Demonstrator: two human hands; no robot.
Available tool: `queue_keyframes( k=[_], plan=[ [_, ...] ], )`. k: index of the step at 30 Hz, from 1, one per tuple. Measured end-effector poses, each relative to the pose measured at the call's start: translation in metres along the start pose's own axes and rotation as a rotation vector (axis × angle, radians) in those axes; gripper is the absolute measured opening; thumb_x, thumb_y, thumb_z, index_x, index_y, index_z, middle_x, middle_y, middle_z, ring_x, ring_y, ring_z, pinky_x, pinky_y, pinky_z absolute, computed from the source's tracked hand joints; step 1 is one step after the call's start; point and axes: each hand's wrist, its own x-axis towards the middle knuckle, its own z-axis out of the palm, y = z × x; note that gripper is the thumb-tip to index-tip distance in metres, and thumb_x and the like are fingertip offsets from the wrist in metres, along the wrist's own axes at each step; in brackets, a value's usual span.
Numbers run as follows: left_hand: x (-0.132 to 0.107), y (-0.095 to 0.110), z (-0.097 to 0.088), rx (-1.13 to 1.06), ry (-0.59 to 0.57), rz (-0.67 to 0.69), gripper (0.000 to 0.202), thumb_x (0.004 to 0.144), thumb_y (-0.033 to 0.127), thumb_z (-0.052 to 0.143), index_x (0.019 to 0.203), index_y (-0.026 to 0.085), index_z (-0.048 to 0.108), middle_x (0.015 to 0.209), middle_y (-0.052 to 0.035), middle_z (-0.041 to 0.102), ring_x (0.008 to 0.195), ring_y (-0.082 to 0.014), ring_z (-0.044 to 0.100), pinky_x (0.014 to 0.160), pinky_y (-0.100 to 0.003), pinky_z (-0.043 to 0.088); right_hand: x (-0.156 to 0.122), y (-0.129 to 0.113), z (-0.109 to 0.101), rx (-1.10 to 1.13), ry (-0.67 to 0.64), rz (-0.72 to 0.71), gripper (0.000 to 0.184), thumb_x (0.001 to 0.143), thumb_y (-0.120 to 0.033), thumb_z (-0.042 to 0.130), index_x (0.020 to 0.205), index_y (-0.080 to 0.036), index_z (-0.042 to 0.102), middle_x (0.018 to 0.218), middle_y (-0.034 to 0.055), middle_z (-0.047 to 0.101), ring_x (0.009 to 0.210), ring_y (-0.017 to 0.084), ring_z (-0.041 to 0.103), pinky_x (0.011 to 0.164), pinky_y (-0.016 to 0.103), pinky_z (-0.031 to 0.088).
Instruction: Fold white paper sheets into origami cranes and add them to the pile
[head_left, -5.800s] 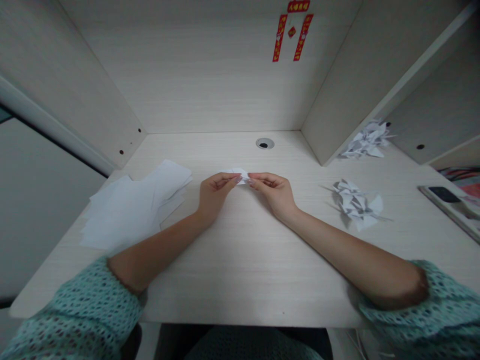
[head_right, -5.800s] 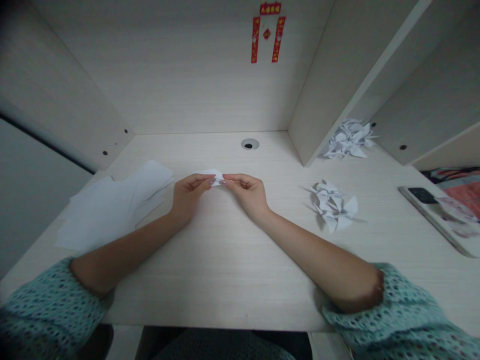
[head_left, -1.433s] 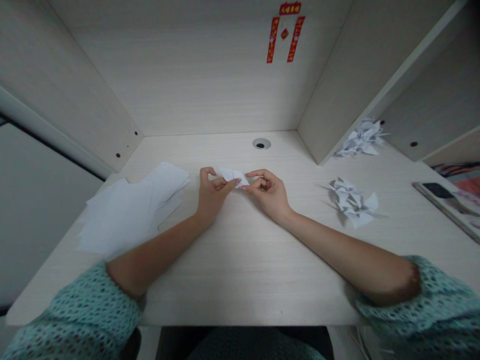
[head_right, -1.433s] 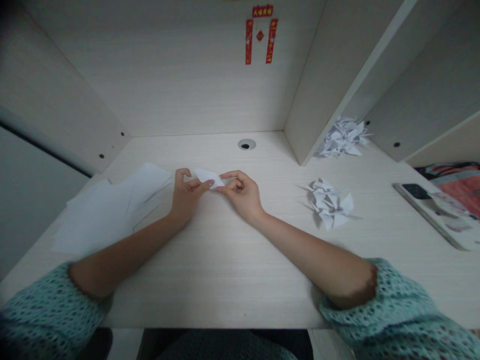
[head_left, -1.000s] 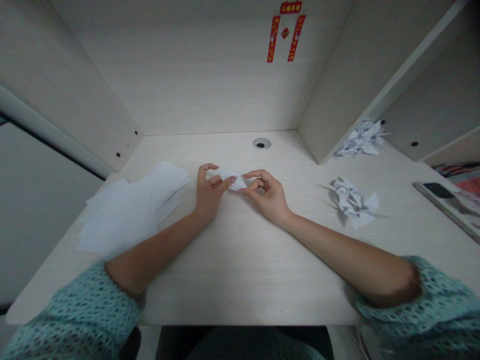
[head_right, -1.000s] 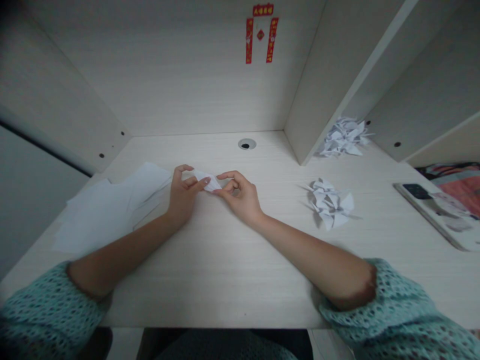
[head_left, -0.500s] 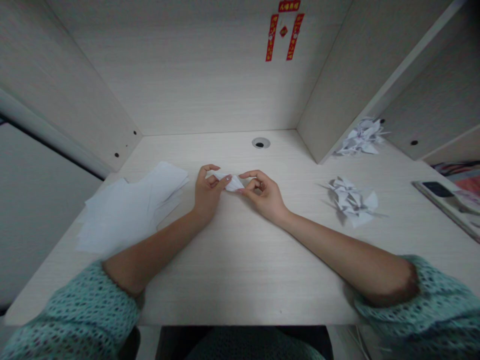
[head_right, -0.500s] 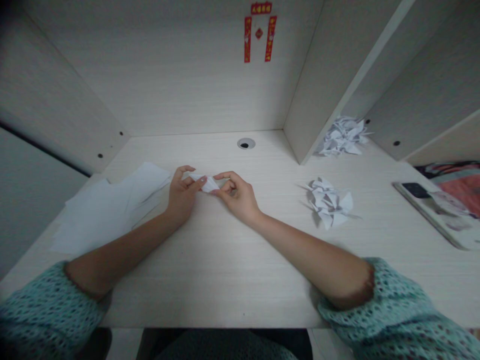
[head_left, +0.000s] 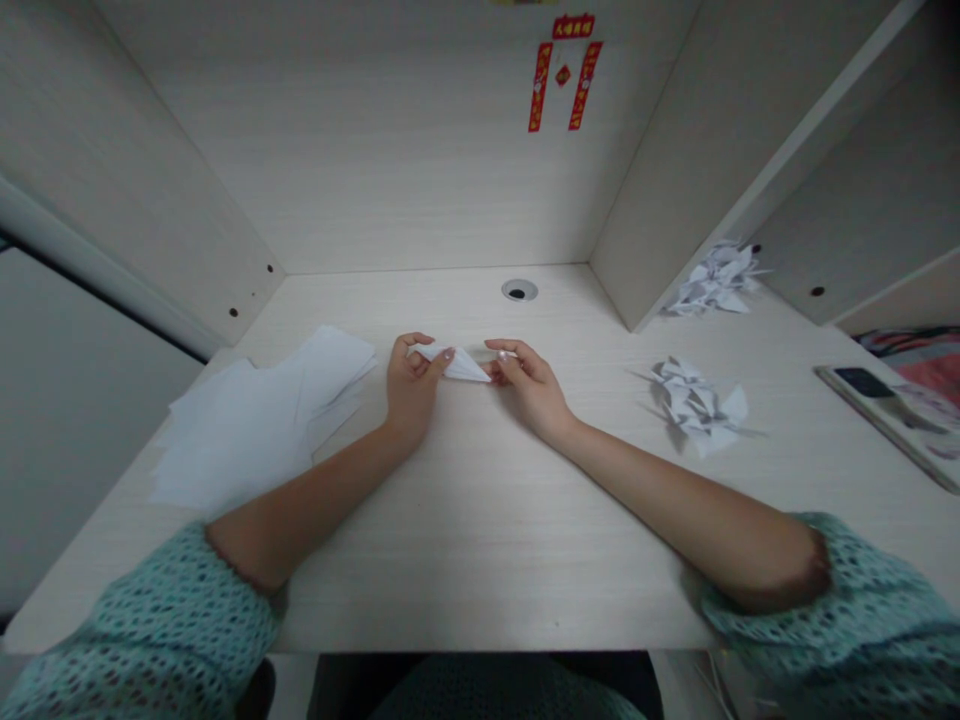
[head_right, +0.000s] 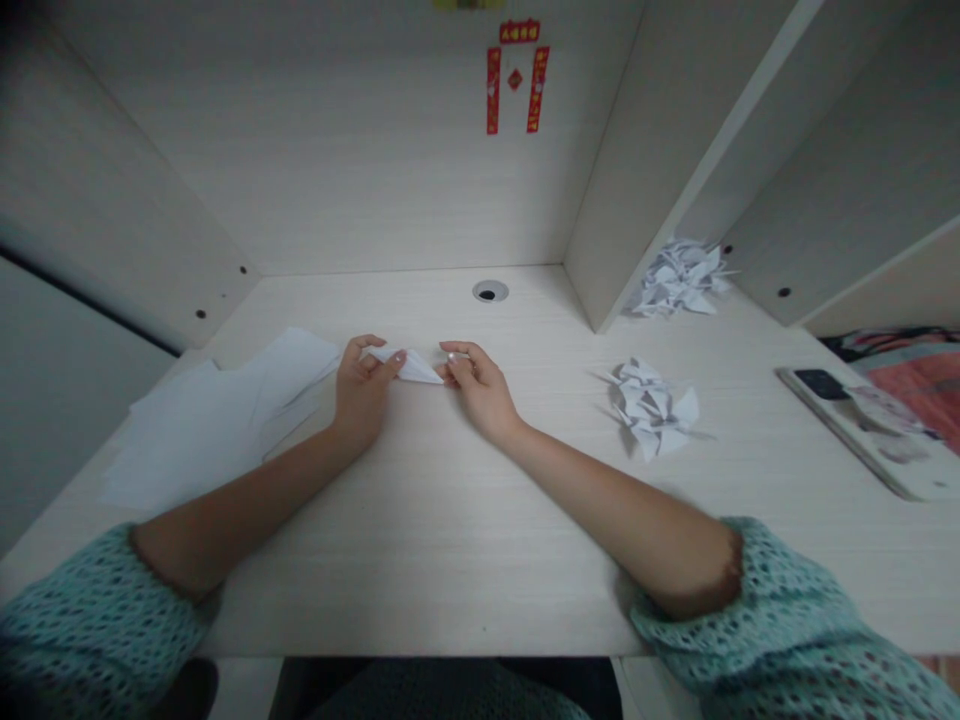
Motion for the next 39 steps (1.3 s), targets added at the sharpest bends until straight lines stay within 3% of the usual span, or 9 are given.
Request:
queue_keyframes(
  k=[4, 9, 18, 22, 27, 31, 36, 39],
  plan=[
    [-0.001, 0.002, 0.001, 0.009, 0.017, 0.003, 0.03, 0.067, 0.023, 0.072, 0.085, 0.022, 0.048, 0.051, 0.0097, 0.05, 0.048, -0.0086, 0.05, 0.047, -0.018, 0.035, 0.003, 0.0, -0.002, -0.102, -0.032, 0.013, 0.034, 0.081, -0.051, 0.056, 0.089, -0.021, 0.069, 0.072, 0.0013, 0.067, 0.067, 0.014, 0.056, 0.067, 0.028, 0.042],
    [-0.001, 0.004, 0.0, 0.027, 0.016, 0.014, 0.026, 0.068, 0.022, 0.071, 0.083, 0.021, 0.05, 0.048, 0.0106, 0.045, 0.044, -0.0073, 0.045, 0.045, -0.018, 0.032, -0.001, -0.001, -0.001, -0.258, -0.083, 0.061, 0.033, 0.072, -0.048, 0.066, 0.079, -0.017, 0.072, 0.069, 0.0012, 0.066, 0.061, 0.012, 0.053, 0.057, 0.024, 0.038],
    [0.002, -0.003, -0.003, -0.063, -0.03, -0.012, 0.031, 0.066, 0.021, 0.073, 0.086, 0.022, 0.05, 0.057, 0.0075, 0.059, 0.052, -0.0089, 0.055, 0.052, -0.019, 0.041, -0.002, 0.006, 0.0, -0.324, -0.064, 0.046, 0.03, 0.07, -0.045, 0.068, 0.066, -0.015, 0.067, 0.052, -0.0028, 0.055, 0.047, 0.008, 0.04, 0.046, 0.023, 0.027],
    [0.002, -0.002, -0.003, -0.044, -0.066, -0.011, 0.028, 0.065, 0.024, 0.073, 0.083, 0.022, 0.052, 0.058, 0.0069, 0.059, 0.052, -0.0088, 0.054, 0.052, -0.019, 0.041, -0.003, 0.003, 0.0, -0.308, -0.053, 0.006, 0.029, 0.073, -0.044, 0.067, 0.068, -0.016, 0.066, 0.057, -0.0013, 0.06, 0.05, 0.009, 0.046, 0.049, 0.023, 0.033],
    [0.001, -0.002, -0.003, -0.01, -0.096, 0.018, 0.027, 0.065, 0.026, 0.075, 0.085, 0.021, 0.058, 0.068, 0.0048, 0.064, 0.058, -0.0089, 0.058, 0.057, -0.02, 0.044, -0.001, -0.003, 0.001, -0.085, -0.008, 0.064, 0.029, 0.07, -0.042, 0.071, 0.084, -0.017, 0.07, 0.066, 0.001, 0.069, 0.06, 0.012, 0.062, 0.062, 0.025, 0.046],
    [-0.001, 0.002, -0.004, 0.099, -0.144, -0.005, 0.033, 0.067, 0.033, 0.074, 0.096, 0.02, 0.066, 0.081, -0.0001, 0.07, 0.064, -0.0111, 0.06, 0.06, -0.022, 0.045, 0.0, -0.006, 0.002, 0.013, 0.062, 0.072, 0.026, 0.064, -0.039, 0.076, 0.08, -0.019, 0.074, 0.071, 0.0017, 0.072, 0.064, 0.014, 0.064, 0.068, 0.028, 0.05],
    [-0.003, 0.005, -0.004, 0.136, -0.185, -0.001, 0.025, 0.069, 0.038, 0.073, 0.082, 0.018, 0.072, 0.087, -0.0045, 0.073, 0.078, -0.0163, 0.065, 0.075, -0.028, 0.049, 0.001, -0.006, 0.001, -0.004, 0.117, 0.026, 0.021, 0.063, -0.034, 0.078, 0.079, -0.022, 0.075, 0.073, 0.0013, 0.073, 0.065, 0.013, 0.062, 0.068, 0.028, 0.05],
    [-0.003, 0.004, -0.005, 0.097, -0.196, 0.007, 0.022, 0.066, 0.037, 0.075, 0.077, 0.018, 0.072, 0.084, -0.0036, 0.073, 0.077, -0.0165, 0.065, 0.077, -0.03, 0.048, 0.001, -0.006, 0.0, -0.001, 0.106, 0.039, 0.021, 0.062, -0.033, 0.079, 0.079, -0.021, 0.075, 0.069, 0.0007, 0.072, 0.062, 0.012, 0.061, 0.065, 0.027, 0.049]
  ],
)
